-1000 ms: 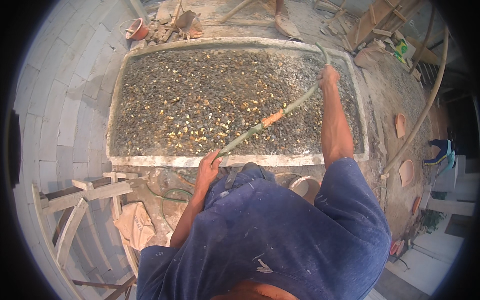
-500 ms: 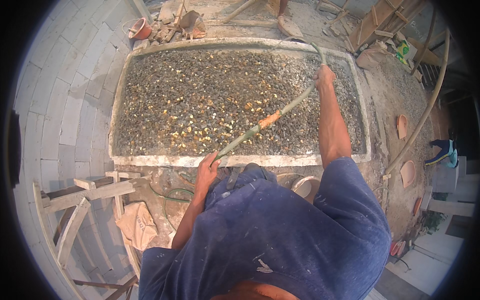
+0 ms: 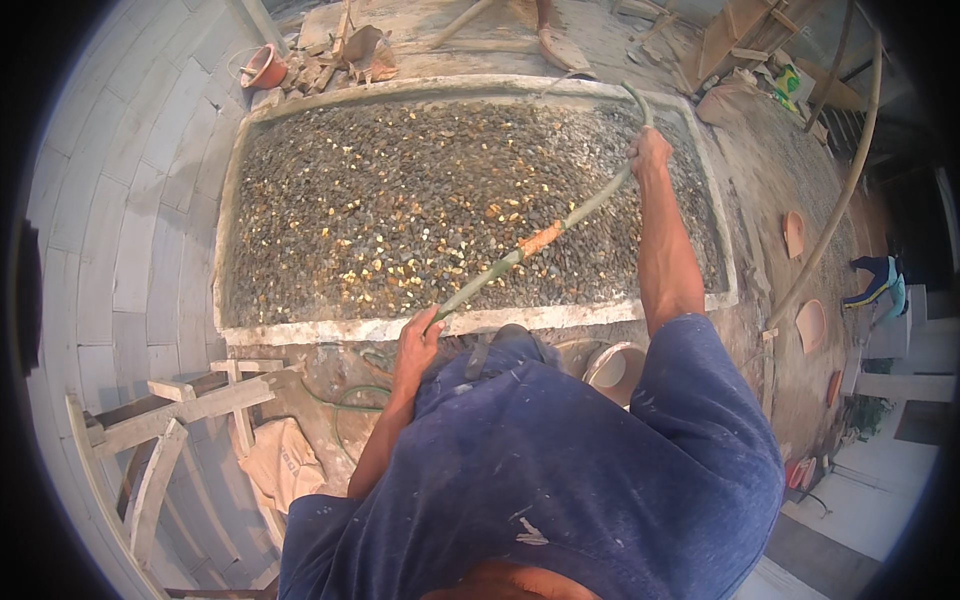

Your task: The person uses a hose to spray water over a rectangular gravel bed inside a room under construction. The person moves the hose back and forth to wet the gravel surface evenly.

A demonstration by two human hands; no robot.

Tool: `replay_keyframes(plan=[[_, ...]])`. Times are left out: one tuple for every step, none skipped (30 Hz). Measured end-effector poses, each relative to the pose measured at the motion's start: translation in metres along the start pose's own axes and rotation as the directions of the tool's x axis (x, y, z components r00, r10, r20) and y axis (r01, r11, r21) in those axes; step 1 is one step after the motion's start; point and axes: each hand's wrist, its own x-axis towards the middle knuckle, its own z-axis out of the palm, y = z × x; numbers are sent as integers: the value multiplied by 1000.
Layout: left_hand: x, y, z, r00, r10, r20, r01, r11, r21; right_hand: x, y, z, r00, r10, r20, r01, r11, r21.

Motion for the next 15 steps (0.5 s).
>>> replay_keyframes(plan=[[1,-1,-3,1000,0,12,1,1000,-11,-1,-1,-2,1000,7,4,-7,1000,6],[3,-2,-5,1000,0,25,1,1000,-23,-2,-3,-4,1000,13,7,-13,1000,12],[4,-2,-8,999,-2,42,4,999,-35,-3,-4,-6,1000,19,10,-20,1000,18],[6,-3,-11,998,-4,57,6,999,-43,-7,-6,-7,1000,28,-7,-28,999,31],[8,-4,-14,997,-5,73,9,999,-51,-11,-9,-9,999,37,-24,-35,998,45],[9,-6,-17,997,19,78,-15,999,-46,-14,-11,-11,998,45,-43,-43,997,60],[10,-6,-19,995,45,86,-41,998,-46,-17,-14,-14,998,29,-53,-26,998,57],[11,-6,-21,993,72,95,-67,997,-47,-20,-16,-17,998,12,-65,-9,999,53],[13,-7,-24,989,51,139,-46,998,-41,-23,-19,-21,997,-4,-77,7,999,49],[15,-10,-24,987,72,143,-66,997,-43,-25,-24,-24,996,-16,-90,20,999,37],[17,-15,-22,985,92,147,-86,995,-45,-27,-29,-26,994,-28,-103,31,999,25],[18,-19,-22,982,112,151,-106,993,-47,-29,-33,-28,993,-40,-115,42,999,12],[21,-18,-23,978,97,184,-87,994,-63,-34,-37,-29,990,-44,-138,47,999,16],[24,-17,-25,973,83,215,-67,995,-78,-38,-40,-29,986,-48,-159,51,999,19],[26,-16,-25,967,68,246,-47,995,-92,-43,-44,-31,983,-51,-178,56,998,21]])
